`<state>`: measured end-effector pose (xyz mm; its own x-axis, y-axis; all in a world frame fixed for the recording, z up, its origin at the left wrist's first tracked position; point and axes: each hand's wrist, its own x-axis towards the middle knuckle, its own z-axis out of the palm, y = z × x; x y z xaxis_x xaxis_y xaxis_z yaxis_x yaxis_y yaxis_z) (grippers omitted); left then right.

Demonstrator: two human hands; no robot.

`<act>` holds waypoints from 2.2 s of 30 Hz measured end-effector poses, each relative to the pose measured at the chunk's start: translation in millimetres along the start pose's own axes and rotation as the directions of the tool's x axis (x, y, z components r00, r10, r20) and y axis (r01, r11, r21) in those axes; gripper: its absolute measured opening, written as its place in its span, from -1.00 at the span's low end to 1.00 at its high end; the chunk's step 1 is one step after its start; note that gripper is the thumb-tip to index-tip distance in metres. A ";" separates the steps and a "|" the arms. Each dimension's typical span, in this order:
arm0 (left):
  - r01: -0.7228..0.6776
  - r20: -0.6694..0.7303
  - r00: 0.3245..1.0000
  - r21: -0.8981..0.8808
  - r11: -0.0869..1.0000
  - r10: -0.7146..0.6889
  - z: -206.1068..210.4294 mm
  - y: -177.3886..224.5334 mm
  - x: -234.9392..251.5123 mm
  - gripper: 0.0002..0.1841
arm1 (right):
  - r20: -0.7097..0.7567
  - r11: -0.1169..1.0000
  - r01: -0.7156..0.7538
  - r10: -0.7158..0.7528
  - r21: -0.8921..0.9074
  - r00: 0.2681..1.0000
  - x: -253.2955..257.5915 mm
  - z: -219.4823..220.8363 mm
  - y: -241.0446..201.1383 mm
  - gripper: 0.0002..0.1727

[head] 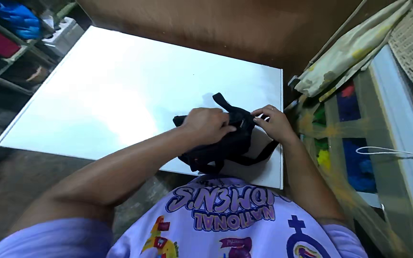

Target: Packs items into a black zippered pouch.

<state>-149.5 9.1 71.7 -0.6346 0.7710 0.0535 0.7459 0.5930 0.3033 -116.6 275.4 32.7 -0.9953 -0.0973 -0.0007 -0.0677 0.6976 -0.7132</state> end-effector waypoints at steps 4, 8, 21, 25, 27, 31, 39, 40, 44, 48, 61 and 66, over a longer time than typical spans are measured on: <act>0.217 0.373 0.899 0.072 0.973 -0.228 16.5 21.6 61.5 -0.50 | 0.056 0.995 0.045 -0.041 -0.087 0.998 9.6 7.6 -7.4 -0.73; 0.260 0.478 0.858 -0.089 0.961 -0.188 14.9 7.2 83.2 -0.61 | 0.061 0.994 0.009 -0.003 -0.107 0.998 7.8 10.4 -4.5 -0.69; 0.447 0.527 0.818 -0.329 0.832 -0.231 -23.6 -2.1 71.3 -0.65 | -0.012 0.932 0.153 -0.167 -0.329 0.986 17.9 27.7 -22.5 -0.79; 0.413 0.499 0.833 -0.276 0.868 -0.238 -29.4 -18.2 48.0 -0.66 | -0.055 0.905 0.085 -0.119 -0.417 0.991 16.4 34.0 -24.8 -0.80; 0.374 0.479 0.845 -0.214 0.902 -0.236 -33.8 -30.9 27.2 -0.65 | -0.071 0.909 0.000 -0.032 -0.417 0.997 15.6 34.9 -19.2 -0.79; 0.482 0.438 0.835 -0.290 0.827 -0.334 -37.0 -79.1 -22.1 -0.66 | -0.118 0.907 -0.192 0.159 -0.376 0.980 11.9 27.8 -20.7 -0.75; 0.396 0.308 0.904 -0.335 0.855 -0.298 -23.1 -97.4 -46.9 -0.67 | 0.050 0.857 0.142 -0.136 -0.495 0.990 19.8 103.6 -102.8 -0.71; 0.417 0.321 0.895 -0.355 0.837 -0.309 -19.9 -103.3 -51.7 -0.69 | 0.050 0.857 0.137 -0.129 -0.497 0.990 20.9 107.9 -103.6 -0.77; 0.489 0.302 0.871 -0.461 0.740 -0.387 4.6 -130.9 -73.6 -0.70 | -0.042 0.940 0.056 -0.074 -0.336 0.996 7.2 90.3 -109.4 -0.78; 0.523 0.348 0.847 -0.410 0.747 -0.402 55.4 -142.0 -72.8 -0.72 | -0.133 0.973 0.015 -0.047 -0.230 0.990 -0.8 100.0 -107.9 -0.77; 0.296 -0.050 0.933 -0.451 0.842 -0.355 6.3 -133.6 -64.7 -0.49 | -0.632 0.888 -0.436 0.257 -0.143 0.731 -145.4 -134.7 -52.6 -0.67; 0.094 -0.199 0.960 -0.431 0.898 -0.196 4.7 -56.5 -21.3 -0.52 | -0.747 0.778 -0.579 0.228 -0.246 0.625 -192.1 -223.3 -24.3 -0.65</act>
<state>-177.2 -39.7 49.0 -0.7960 0.5775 0.1810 0.5225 0.5049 0.6871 60.6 435.6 206.6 -0.6893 0.6286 0.3602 0.5059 0.7735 -0.3817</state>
